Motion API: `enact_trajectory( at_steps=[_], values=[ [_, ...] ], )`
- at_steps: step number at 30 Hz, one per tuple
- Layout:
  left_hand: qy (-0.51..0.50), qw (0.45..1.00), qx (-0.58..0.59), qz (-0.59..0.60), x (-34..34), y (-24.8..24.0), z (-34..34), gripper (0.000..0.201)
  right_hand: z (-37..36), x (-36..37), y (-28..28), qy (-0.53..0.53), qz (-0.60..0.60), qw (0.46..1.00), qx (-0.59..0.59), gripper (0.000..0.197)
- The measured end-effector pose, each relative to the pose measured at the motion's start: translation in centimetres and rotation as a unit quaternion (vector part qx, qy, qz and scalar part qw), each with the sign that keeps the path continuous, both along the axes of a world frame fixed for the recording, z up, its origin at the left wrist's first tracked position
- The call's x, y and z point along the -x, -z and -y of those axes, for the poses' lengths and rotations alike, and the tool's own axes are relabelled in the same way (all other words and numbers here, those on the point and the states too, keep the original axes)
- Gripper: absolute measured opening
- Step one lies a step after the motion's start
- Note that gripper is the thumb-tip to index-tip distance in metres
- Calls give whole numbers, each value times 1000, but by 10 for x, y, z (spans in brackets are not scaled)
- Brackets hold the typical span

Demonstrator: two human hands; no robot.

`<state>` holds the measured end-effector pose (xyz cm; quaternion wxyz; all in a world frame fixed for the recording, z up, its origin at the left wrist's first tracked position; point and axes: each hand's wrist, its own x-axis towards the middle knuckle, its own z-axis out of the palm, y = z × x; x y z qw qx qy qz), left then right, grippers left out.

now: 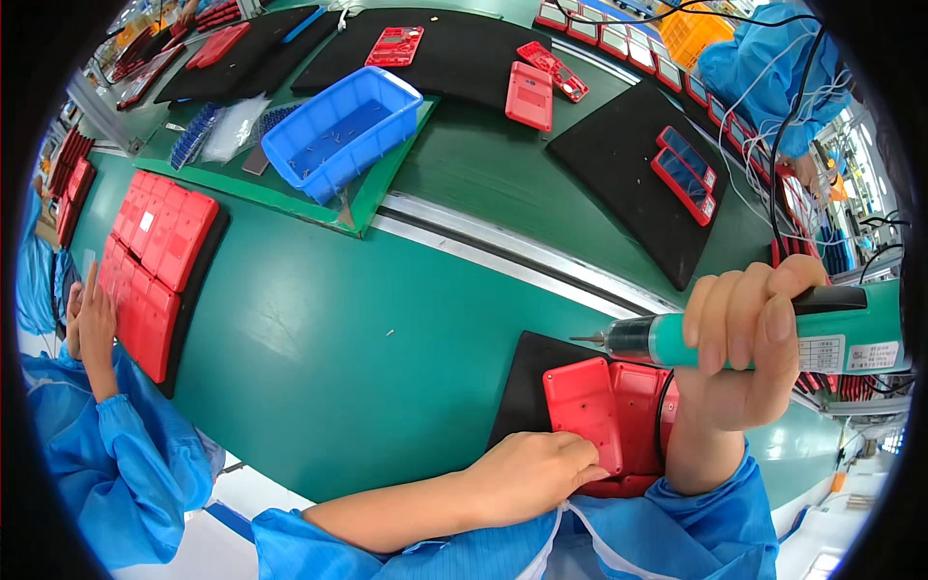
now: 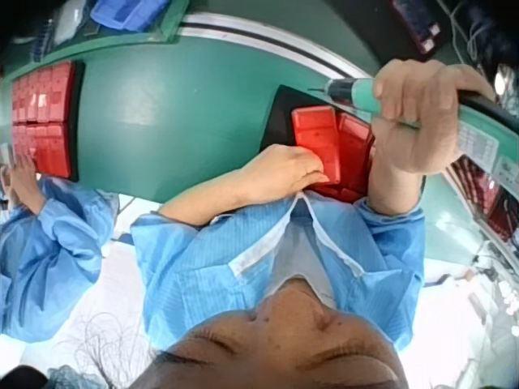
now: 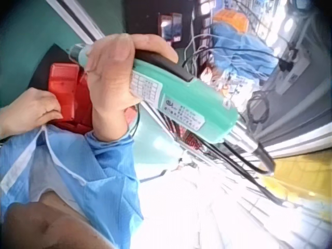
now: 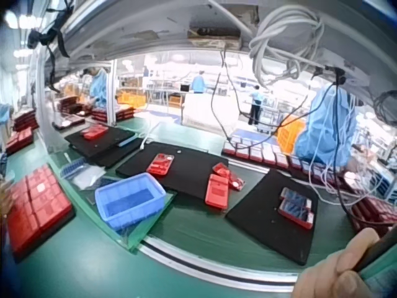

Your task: The person assembles plastic device housings by securing PCB components with screws using an electric screwdriver.

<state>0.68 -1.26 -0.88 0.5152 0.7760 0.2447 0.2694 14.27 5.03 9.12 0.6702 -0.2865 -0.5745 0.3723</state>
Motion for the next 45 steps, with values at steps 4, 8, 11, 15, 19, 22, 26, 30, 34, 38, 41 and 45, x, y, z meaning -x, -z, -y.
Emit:
enact_trajectory(
  at_steps=[4, 8, 11, 15, 19, 22, 26, 30, 34, 38, 41, 45],
  values=[
    [6, 991, -129, -20, -10, 2, 4, 18, 3, 2, -1, -9, -15, 1000, -8, 19],
    [6, 981, -195, -2, -20, 2, 12, 19, 2, 8, 0, -2, -30, 1000, -7, 18],
    [8, 975, -221, -23, -20, 2, 11, 20, 1, 9, 1, 16, -36, 999, 7, 17],
    [-15, 971, -239, -23, -16, 5, 11, 19, -2, 11, 6, 12, -43, 997, 56, 17],
    [-10, 962, -272, 8, -19, 6, 18, 18, -7, 17, 23, -9, -42, 997, 69, 18],
    [-8, 963, -267, -16, -19, 8, 14, 18, -8, 20, 35, -12, -9, 997, 78, 20],
    [10, 974, -226, -2, -28, 2, 16, 16, -5, 27, 35, 9, -21, 996, 85, 18],
    [26, 967, -233, -100, -38, -12, 11, 10, -2, 28, 36, 40, -21, 996, 73, 16],
    [-1, 949, -235, -209, -27, -18, -3, 8, -5, 19, 35, 60, -89, 990, 88, 16],
    [-55, 946, -273, -164, -17, 5, -1, 11, -5, 18, 33, 45, -51, 995, 77, 17],
    [-62, 949, -276, -137, -17, 12, -1, 12, 0, 11, 29, -6, -31, 1000, -3, 23],
    [-63, 956, -269, -100, -17, 12, -3, 10, 11, 14, 12, -18, -36, 999, 31, 22]
  ],
)
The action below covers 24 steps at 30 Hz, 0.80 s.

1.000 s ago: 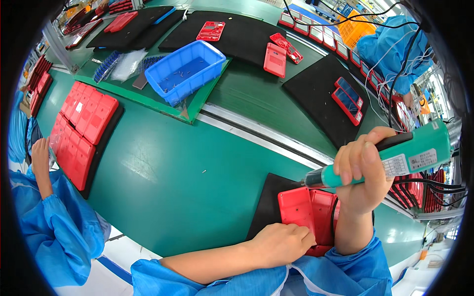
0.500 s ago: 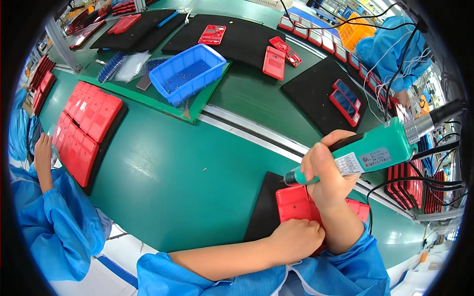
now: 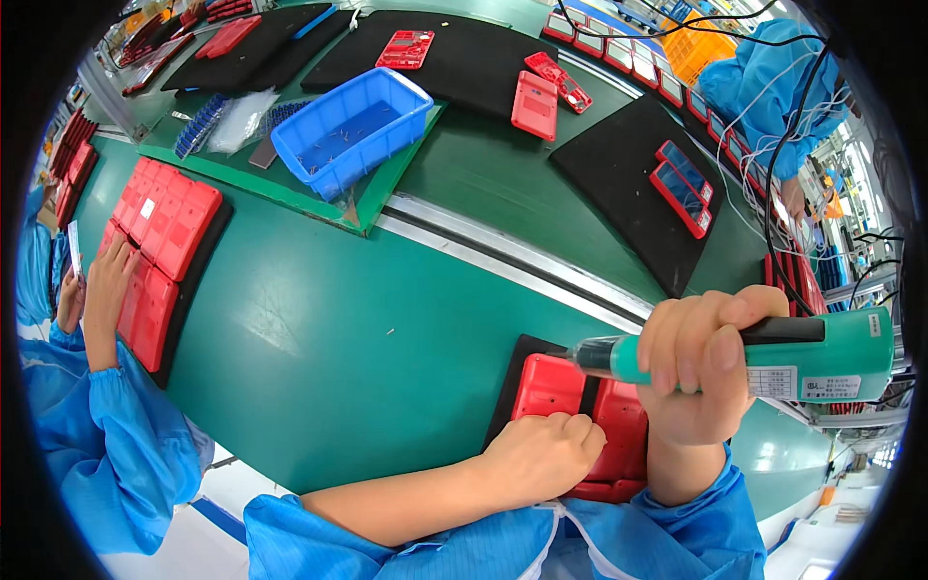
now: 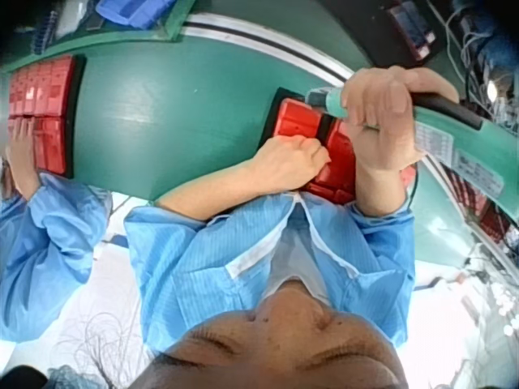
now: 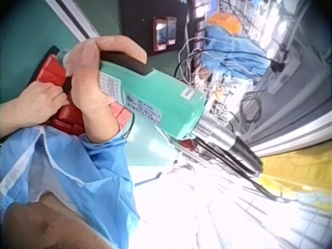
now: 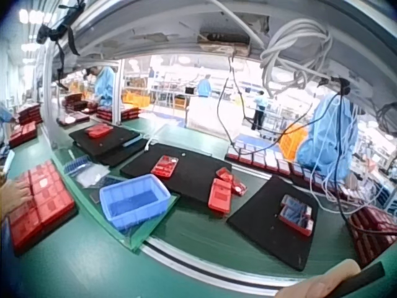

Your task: The person assembles plastic device housings by securing PCB components with screws using an electric screwdriver.

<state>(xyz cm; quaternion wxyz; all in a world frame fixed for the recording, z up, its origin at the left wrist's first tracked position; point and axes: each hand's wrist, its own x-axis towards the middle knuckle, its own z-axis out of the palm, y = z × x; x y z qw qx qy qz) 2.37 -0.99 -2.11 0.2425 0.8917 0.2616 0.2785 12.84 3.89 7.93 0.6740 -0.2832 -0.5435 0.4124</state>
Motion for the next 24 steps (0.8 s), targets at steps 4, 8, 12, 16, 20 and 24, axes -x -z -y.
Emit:
enact_trajectory(
  at_steps=[4, 8, 12, 16, 20, 24],
  values=[
    [-4, 1000, 3, 15, 0, 2, -1, 12, 0, 4, 1, -7, 32, 999, 37, 25],
    [-5, 1000, -5, 2, 0, 2, 0, 11, 2, 7, 1, 3, 28, 998, 52, 26],
    [-11, 1000, -12, 2, -1, 3, 1, 8, 2, 7, 1, -6, 34, 998, 49, 26],
    [-12, 1000, -10, 1, -1, 2, 1, 7, 0, 8, 3, -10, 41, 998, 41, 26],
    [-13, 1000, -24, 1, -1, 3, 1, 6, 0, 7, 4, -20, 50, 998, 41, 24],
    [-16, 999, -39, -2, -2, 3, 2, 6, 3, 8, 3, -25, 40, 997, 53, 24]
  ],
)
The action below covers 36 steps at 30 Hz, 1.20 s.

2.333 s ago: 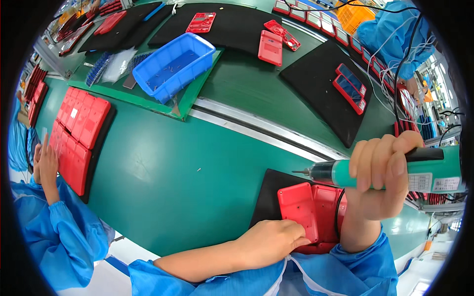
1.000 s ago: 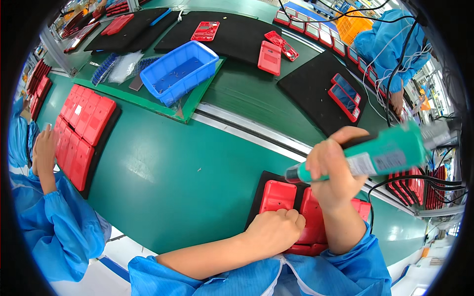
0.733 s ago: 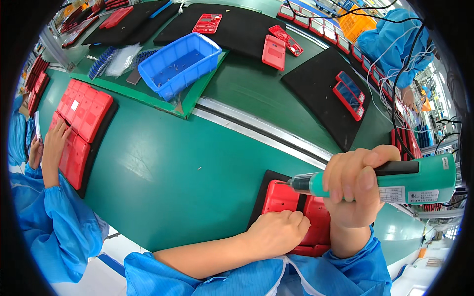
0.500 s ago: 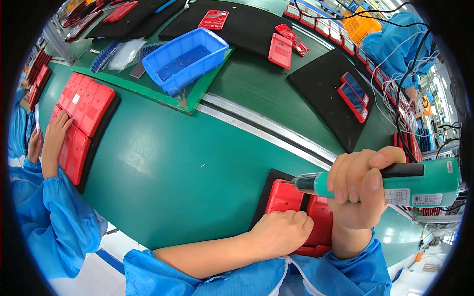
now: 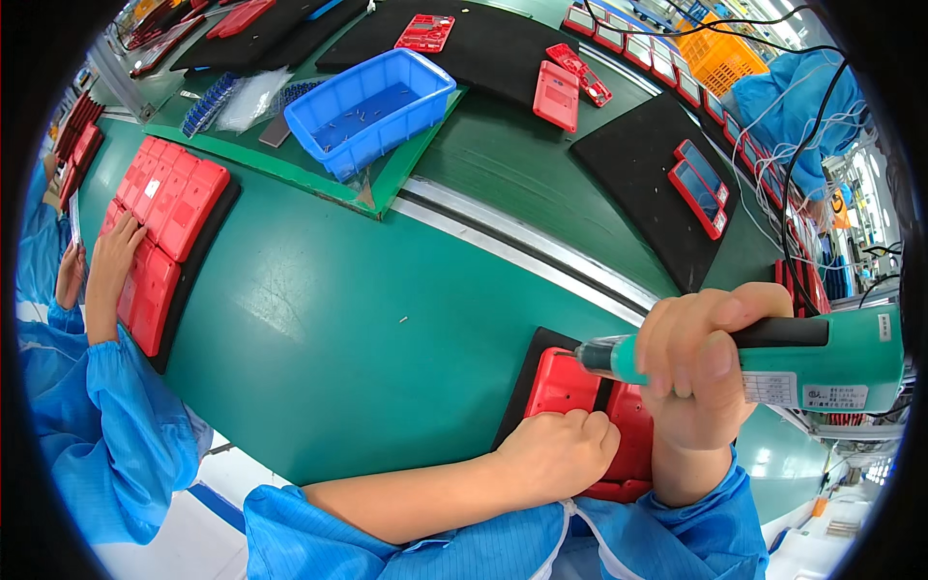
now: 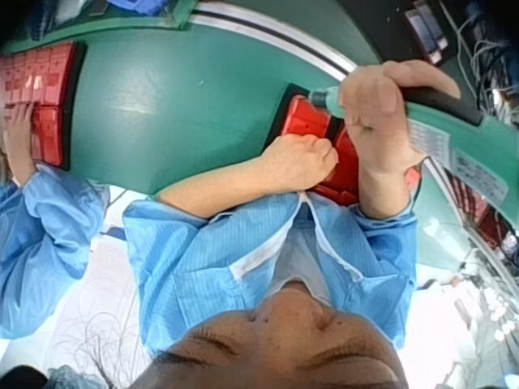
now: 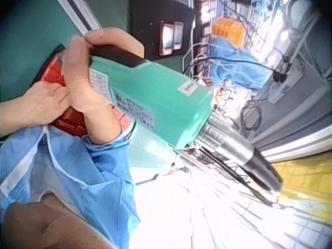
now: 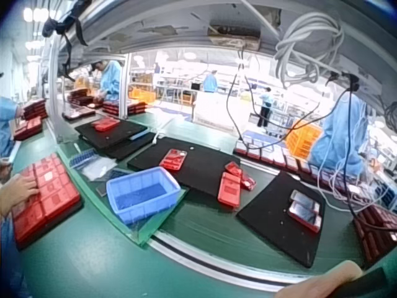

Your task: The person assembles plastic device housings by securing PCB components with screws using an electric screwdriver.

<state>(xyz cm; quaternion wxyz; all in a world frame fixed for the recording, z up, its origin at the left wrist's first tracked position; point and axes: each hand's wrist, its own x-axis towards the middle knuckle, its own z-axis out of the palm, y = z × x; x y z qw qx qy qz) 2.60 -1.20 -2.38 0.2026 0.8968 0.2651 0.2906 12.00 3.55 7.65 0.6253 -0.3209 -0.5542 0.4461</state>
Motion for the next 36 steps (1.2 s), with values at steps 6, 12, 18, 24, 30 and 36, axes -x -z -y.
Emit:
enact_trajectory(
  at_steps=[6, 12, 18, 24, 30, 36],
  values=[
    [8, 1000, -19, 14, 3, -4, -1, 8, -8, 12, 4, 66, 109, 991, -31, 23],
    [-19, 999, -22, -14, 1, -4, 2, 8, -20, 18, 7, 22, 211, 973, -93, 17],
    [22, 998, -8, -66, 6, -12, 4, 10, -12, 26, 1, 68, 13, 997, 20, 13],
    [16, 996, 83, 32, 8, -13, 1, 16, 3, 19, -2, 39, 21, 999, -12, 15],
    [-33, 775, 546, 318, 37, -17, -10, 9, 43, -25, -25, 87, -87, 978, -168, 17],
    [-47, 795, 532, 287, 35, -23, -7, 8, 75, -29, -28, 49, -111, 986, -111, 22]
  ],
)
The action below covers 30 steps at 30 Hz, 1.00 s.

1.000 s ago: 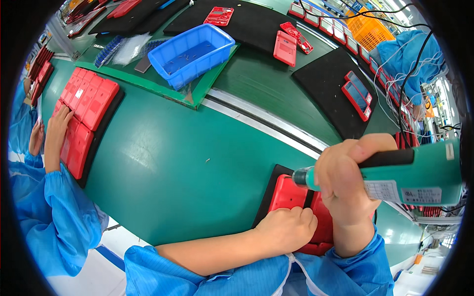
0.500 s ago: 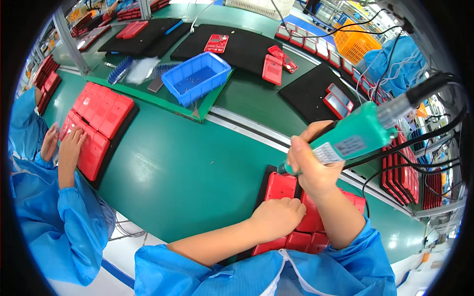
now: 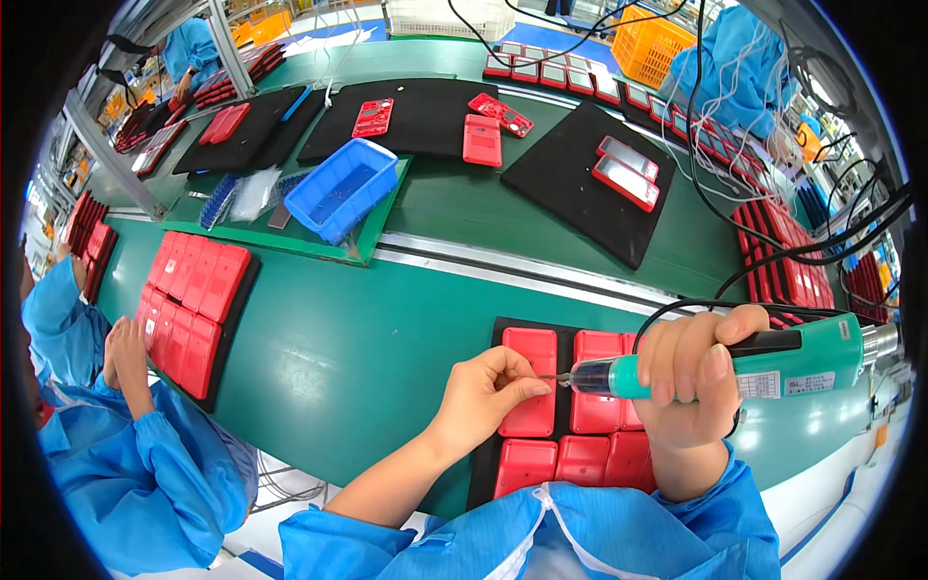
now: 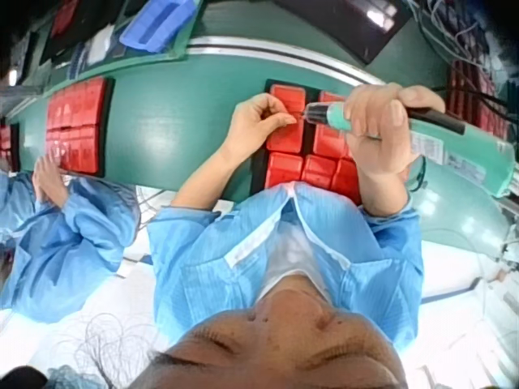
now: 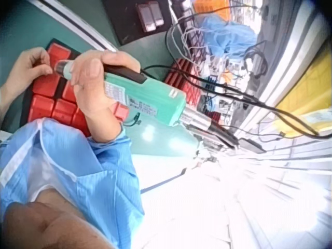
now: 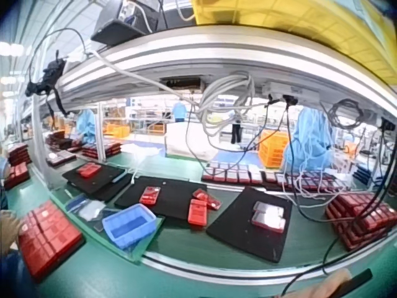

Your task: The person assembles plastic device housings by securing PCB components with screws using an electric screwdriver.

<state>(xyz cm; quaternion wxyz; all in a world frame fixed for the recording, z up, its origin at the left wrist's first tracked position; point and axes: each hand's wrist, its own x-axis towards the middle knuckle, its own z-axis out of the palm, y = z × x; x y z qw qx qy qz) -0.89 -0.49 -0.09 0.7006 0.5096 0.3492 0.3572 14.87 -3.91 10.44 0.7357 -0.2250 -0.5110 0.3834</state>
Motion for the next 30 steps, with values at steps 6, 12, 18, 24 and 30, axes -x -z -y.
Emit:
enact_trajectory(
  at_steps=[6, 12, 18, 24, 30],
  values=[
    [0, 974, -186, -127, -1, 3, 8, 10, 11, -5, 1, -4, 6, 1000, -4, 21],
    [-26, 964, -233, -125, -3, 3, 10, 11, 15, -10, 4, -32, 6, 999, -8, 22],
    [-35, 952, -276, -126, -3, 4, 9, 11, 15, -14, 5, -62, 34, 997, -14, 27],
    [-24, 935, -323, -143, -5, 0, 7, 12, 9, -18, 6, -118, 76, 990, -30, 32],
    [56, 974, -189, -113, 1, 2, 5, 13, 8, -13, 4, -77, 21, 996, 32, 23]
  ],
)
